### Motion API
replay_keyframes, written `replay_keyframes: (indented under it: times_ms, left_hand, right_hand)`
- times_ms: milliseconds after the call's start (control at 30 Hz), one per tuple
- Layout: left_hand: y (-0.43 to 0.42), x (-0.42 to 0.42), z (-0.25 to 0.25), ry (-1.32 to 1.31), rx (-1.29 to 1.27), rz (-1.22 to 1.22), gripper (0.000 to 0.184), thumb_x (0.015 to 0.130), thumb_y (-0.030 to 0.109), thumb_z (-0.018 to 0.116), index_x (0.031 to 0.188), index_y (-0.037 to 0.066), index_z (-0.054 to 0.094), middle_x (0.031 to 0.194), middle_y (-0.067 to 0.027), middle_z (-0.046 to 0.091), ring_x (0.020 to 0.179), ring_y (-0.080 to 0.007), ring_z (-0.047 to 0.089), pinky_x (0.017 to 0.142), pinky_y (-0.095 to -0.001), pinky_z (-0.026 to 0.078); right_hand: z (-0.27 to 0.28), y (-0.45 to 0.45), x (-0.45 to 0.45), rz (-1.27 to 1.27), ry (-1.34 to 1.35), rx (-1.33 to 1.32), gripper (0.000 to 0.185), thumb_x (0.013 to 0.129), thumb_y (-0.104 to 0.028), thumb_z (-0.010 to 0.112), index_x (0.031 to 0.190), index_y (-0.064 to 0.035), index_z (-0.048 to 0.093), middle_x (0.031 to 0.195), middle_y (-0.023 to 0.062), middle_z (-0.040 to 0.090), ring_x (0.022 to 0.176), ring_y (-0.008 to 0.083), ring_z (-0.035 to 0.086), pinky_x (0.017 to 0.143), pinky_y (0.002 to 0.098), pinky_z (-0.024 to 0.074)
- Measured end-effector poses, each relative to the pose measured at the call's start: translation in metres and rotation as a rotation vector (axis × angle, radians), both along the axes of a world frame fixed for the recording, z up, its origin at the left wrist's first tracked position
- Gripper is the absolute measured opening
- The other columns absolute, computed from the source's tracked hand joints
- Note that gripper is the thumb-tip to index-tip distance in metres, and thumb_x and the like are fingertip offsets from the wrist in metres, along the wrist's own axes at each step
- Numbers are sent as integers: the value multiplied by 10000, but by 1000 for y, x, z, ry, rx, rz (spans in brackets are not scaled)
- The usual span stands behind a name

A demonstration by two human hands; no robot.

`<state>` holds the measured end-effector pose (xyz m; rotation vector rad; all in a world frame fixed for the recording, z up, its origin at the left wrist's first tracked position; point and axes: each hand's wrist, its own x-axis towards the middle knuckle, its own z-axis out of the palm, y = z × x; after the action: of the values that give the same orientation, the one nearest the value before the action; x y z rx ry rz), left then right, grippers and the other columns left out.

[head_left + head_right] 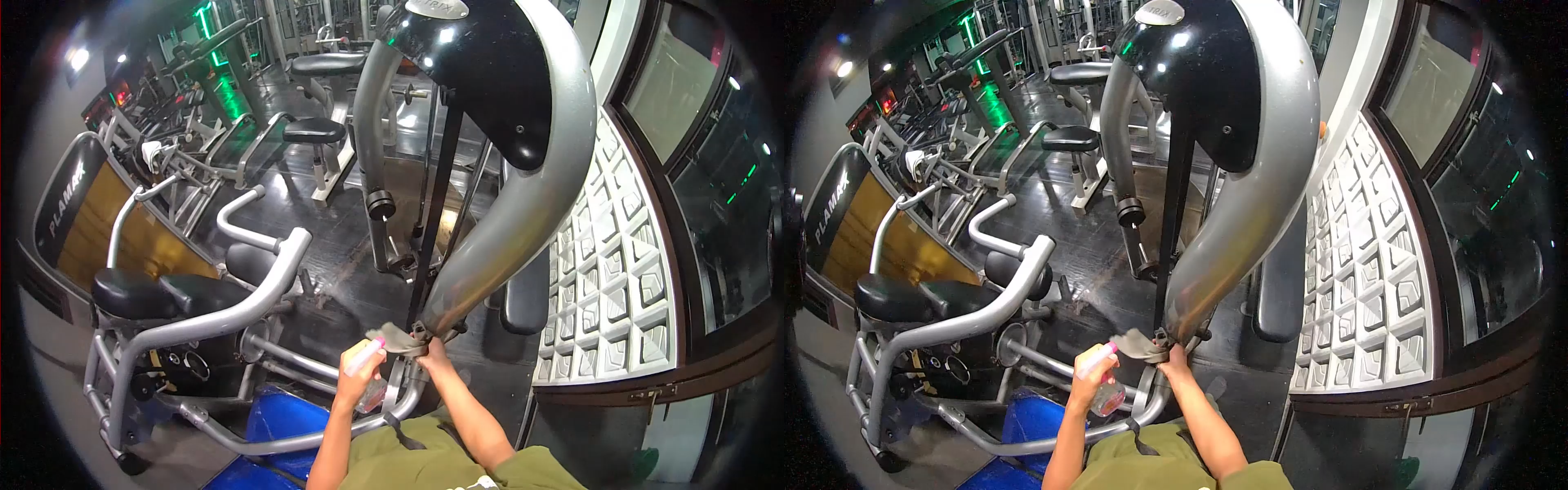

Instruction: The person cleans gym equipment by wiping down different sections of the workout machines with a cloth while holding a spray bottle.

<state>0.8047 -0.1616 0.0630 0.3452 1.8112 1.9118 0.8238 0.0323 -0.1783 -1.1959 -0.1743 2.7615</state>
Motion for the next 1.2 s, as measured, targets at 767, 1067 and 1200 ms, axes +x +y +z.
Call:
replay_keyframes:
  times_ms: [767, 1067, 1200]
  left_hand:
    - [-22, -6, -28, -20, -70, 32, 120, 905, 123, 665, 835, 33, 628, 659, 15, 575, 544, -52, 520, 519, -233, 407]
    - [-16, 0, -38, 16, -143, -37, 170, 897, 206, 700, 853, 55, 636, 652, 30, 555, 567, -45, 505, 530, -242, 406]
    - [-13, 10, -44, 36, -228, -88, 176, 878, 208, 708, 845, 50, 639, 656, 24, 556, 581, -48, 492, 539, -254, 403]
  right_hand:
    - [-7, 13, 35, -29, -99, 240, 308, 1026, -221, 355, 1117, -39, 587, 957, 113, 667, 823, 272, 667, 726, 427, 566]
    - [-100, 17, 17, -107, -533, 728, 260, 968, -117, 455, 1153, 30, 564, 1116, 143, 634, 870, 264, 677, 737, 406, 583]
    - [-30, 25, 45, 176, -280, 573, 279, 1010, -149, 428, 1230, -32, 554, 1124, 117, 641, 990, 238, 648, 790, 361, 557]
